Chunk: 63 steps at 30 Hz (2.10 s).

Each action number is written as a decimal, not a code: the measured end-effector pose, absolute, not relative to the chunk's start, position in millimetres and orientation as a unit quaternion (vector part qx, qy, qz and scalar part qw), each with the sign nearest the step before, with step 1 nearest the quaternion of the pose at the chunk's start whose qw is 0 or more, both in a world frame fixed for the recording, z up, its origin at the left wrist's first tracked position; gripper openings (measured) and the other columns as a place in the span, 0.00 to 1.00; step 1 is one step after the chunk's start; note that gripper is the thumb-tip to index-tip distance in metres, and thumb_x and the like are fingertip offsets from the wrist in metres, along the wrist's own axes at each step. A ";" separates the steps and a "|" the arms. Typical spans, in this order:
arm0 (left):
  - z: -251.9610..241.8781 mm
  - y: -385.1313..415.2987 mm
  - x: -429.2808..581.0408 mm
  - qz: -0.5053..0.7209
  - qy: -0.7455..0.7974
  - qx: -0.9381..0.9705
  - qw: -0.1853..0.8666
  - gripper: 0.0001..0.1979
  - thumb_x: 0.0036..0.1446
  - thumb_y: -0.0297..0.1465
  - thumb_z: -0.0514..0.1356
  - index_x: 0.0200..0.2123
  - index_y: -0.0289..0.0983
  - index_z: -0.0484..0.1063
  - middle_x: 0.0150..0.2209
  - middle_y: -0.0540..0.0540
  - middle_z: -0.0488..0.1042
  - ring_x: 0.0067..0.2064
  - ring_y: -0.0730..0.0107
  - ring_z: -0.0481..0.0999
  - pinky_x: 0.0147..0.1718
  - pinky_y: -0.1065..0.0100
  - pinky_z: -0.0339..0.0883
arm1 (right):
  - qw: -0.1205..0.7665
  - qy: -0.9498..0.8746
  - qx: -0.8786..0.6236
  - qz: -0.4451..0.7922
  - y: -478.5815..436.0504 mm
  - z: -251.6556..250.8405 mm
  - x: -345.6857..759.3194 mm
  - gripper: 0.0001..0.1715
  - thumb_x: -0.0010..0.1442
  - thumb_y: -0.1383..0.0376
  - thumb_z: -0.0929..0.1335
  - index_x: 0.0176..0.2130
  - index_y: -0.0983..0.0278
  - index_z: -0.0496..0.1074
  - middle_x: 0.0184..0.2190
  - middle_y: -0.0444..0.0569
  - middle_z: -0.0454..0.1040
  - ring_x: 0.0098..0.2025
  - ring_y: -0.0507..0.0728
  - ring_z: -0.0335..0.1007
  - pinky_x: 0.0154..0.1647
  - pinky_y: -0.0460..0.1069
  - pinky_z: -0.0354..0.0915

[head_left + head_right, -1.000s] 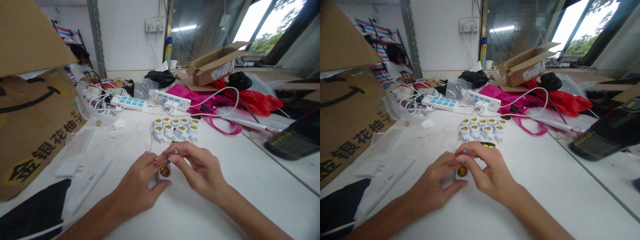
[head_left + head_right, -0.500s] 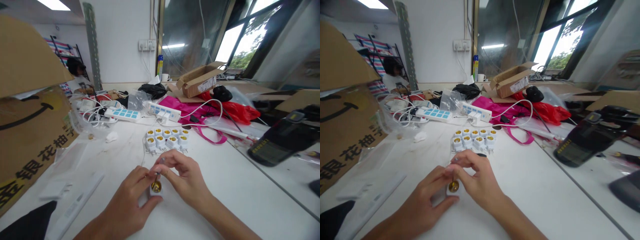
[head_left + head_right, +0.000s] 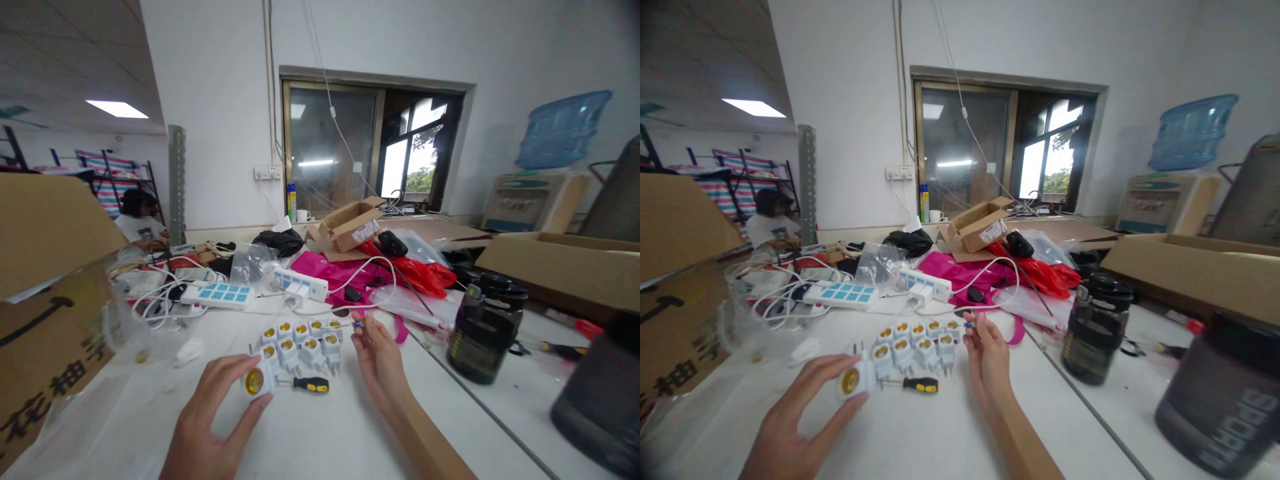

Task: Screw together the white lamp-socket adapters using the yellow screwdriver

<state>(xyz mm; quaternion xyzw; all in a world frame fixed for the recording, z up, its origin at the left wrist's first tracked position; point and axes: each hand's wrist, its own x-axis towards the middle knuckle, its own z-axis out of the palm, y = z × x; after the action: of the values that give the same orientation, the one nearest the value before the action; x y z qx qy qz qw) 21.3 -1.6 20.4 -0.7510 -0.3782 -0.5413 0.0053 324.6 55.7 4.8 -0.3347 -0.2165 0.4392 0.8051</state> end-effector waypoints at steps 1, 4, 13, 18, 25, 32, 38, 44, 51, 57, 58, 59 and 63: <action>29.3 5.7 31.4 -0.553 -0.385 -0.738 -0.019 0.16 0.66 0.39 0.71 0.56 0.48 0.81 0.52 0.47 0.84 0.51 0.59 0.85 0.52 0.61 0.82 | 0.809 -0.212 -0.338 0.432 58.3 1.0 326.2 0.32 0.40 0.47 0.89 0.36 0.60 0.80 0.42 0.47 0.88 0.34 0.49 0.78 0.37 0.44 0.78; 52.0 34.7 68.7 -0.514 -0.421 -0.734 -0.141 0.17 0.64 0.40 0.71 0.55 0.45 0.82 0.53 0.46 0.85 0.49 0.58 0.85 0.49 0.58 0.81 | 0.817 -0.216 -0.348 0.406 64.4 -7.4 327.9 0.35 0.36 0.45 0.89 0.34 0.60 0.78 0.43 0.51 0.89 0.46 0.58 0.87 0.48 0.49 0.82; 39.7 106.8 189.4 -0.402 -0.389 -0.786 -0.261 0.19 0.56 0.28 0.73 0.52 0.38 0.83 0.55 0.40 0.85 0.56 0.53 0.84 0.58 0.54 0.76 | 0.809 -0.271 -0.460 0.246 67.6 -19.8 343.7 0.39 0.58 0.31 0.74 0.46 0.60 0.73 0.34 0.48 0.83 0.34 0.60 0.82 0.41 0.56 0.77; 25.8 105.1 212.5 -0.350 -0.347 -0.832 -0.253 0.23 0.54 0.25 0.74 0.54 0.38 0.82 0.56 0.40 0.85 0.58 0.52 0.83 0.63 0.52 0.73 | 0.769 -0.303 -0.539 0.163 67.9 -27.5 352.3 0.34 0.68 0.32 0.64 0.43 0.58 0.75 0.28 0.45 0.75 0.32 0.60 0.71 0.37 0.54 0.68; 12.3 103.5 193.9 -0.282 -0.323 -0.872 -0.234 0.30 0.54 0.23 0.73 0.61 0.39 0.80 0.61 0.39 0.82 0.63 0.52 0.80 0.69 0.50 0.68 | 0.705 -0.378 -0.580 0.156 70.9 -29.1 348.4 0.30 0.75 0.36 0.56 0.36 0.54 0.64 0.28 0.46 0.72 0.33 0.63 0.70 0.36 0.55 0.63; 0.6 91.7 151.8 -0.315 -0.390 -0.850 -0.161 0.23 0.59 0.28 0.69 0.58 0.40 0.81 0.61 0.37 0.79 0.65 0.46 0.75 0.69 0.42 0.65 | 0.613 -0.534 -0.554 0.180 66.7 -27.5 357.8 0.13 0.61 0.55 0.70 0.38 0.56 0.62 0.36 0.45 0.76 0.39 0.61 0.73 0.42 0.54 0.65; -10.1 86.8 148.3 -0.349 -0.396 -0.840 -0.126 0.10 0.64 0.31 0.68 0.48 0.40 0.83 0.52 0.40 0.83 0.59 0.48 0.80 0.63 0.44 0.70 | 0.558 -0.615 -0.511 0.221 59.2 -22.5 367.0 0.13 0.56 0.61 0.69 0.37 0.56 0.59 0.40 0.47 0.82 0.41 0.60 0.78 0.45 0.55 0.70; -16.3 91.1 149.3 -0.371 -0.398 -0.828 -0.134 0.09 0.62 0.26 0.65 0.45 0.41 0.81 0.51 0.42 0.85 0.58 0.49 0.81 0.63 0.44 0.69 | 0.529 -0.623 -0.537 0.206 55.1 -20.2 370.1 0.16 0.63 0.54 0.72 0.37 0.57 0.63 0.40 0.48 0.82 0.36 0.58 0.75 0.38 0.54 0.68; -12.0 97.9 133.6 -0.355 -0.375 -0.840 -0.164 0.24 0.62 0.25 0.66 0.61 0.41 0.77 0.60 0.40 0.81 0.62 0.50 0.78 0.66 0.46 0.69 | 0.484 -0.622 -0.597 0.148 53.0 -23.9 358.6 0.25 0.60 0.46 0.78 0.43 0.58 0.69 0.32 0.40 0.70 0.30 0.56 0.67 0.34 0.52 0.62; 8.8 102.3 122.7 -0.290 -0.383 -0.865 -0.147 0.20 0.61 0.31 0.71 0.57 0.37 0.80 0.56 0.38 0.81 0.61 0.46 0.77 0.64 0.46 0.71 | 0.429 -0.656 -0.610 0.117 49.2 -20.8 353.2 0.19 0.63 0.51 0.75 0.40 0.57 0.66 0.29 0.40 0.70 0.30 0.56 0.65 0.33 0.52 0.57; 10.1 103.4 120.5 -0.286 -0.382 -0.866 -0.148 0.19 0.62 0.31 0.71 0.56 0.37 0.81 0.55 0.38 0.82 0.60 0.45 0.77 0.63 0.45 0.72 | 0.424 -0.666 -0.601 0.127 48.1 -19.0 355.6 0.18 0.62 0.52 0.75 0.39 0.57 0.65 0.29 0.40 0.71 0.30 0.56 0.66 0.33 0.52 0.57; 10.5 104.5 118.6 -0.286 -0.380 -0.867 -0.149 0.19 0.62 0.31 0.71 0.56 0.37 0.81 0.55 0.39 0.83 0.59 0.45 0.77 0.63 0.45 0.72 | 0.421 -0.675 -0.590 0.137 47.2 -17.0 358.6 0.18 0.61 0.54 0.74 0.38 0.56 0.64 0.29 0.40 0.71 0.30 0.57 0.67 0.34 0.52 0.58; 6.5 105.8 117.4 -0.288 -0.373 -0.870 -0.147 0.19 0.63 0.33 0.72 0.57 0.37 0.82 0.54 0.38 0.83 0.58 0.44 0.77 0.62 0.46 0.71 | 0.394 -0.682 -0.596 0.156 47.5 -11.4 369.2 0.19 0.59 0.51 0.74 0.37 0.56 0.63 0.26 0.39 0.72 0.28 0.57 0.68 0.32 0.52 0.60</action>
<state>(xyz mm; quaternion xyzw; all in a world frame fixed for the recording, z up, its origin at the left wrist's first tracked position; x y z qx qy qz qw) 117.4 105.8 6.5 -0.8696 -0.3728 -0.2883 -0.1474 369.2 47.5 -11.4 -0.5956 -0.6824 0.1564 0.3939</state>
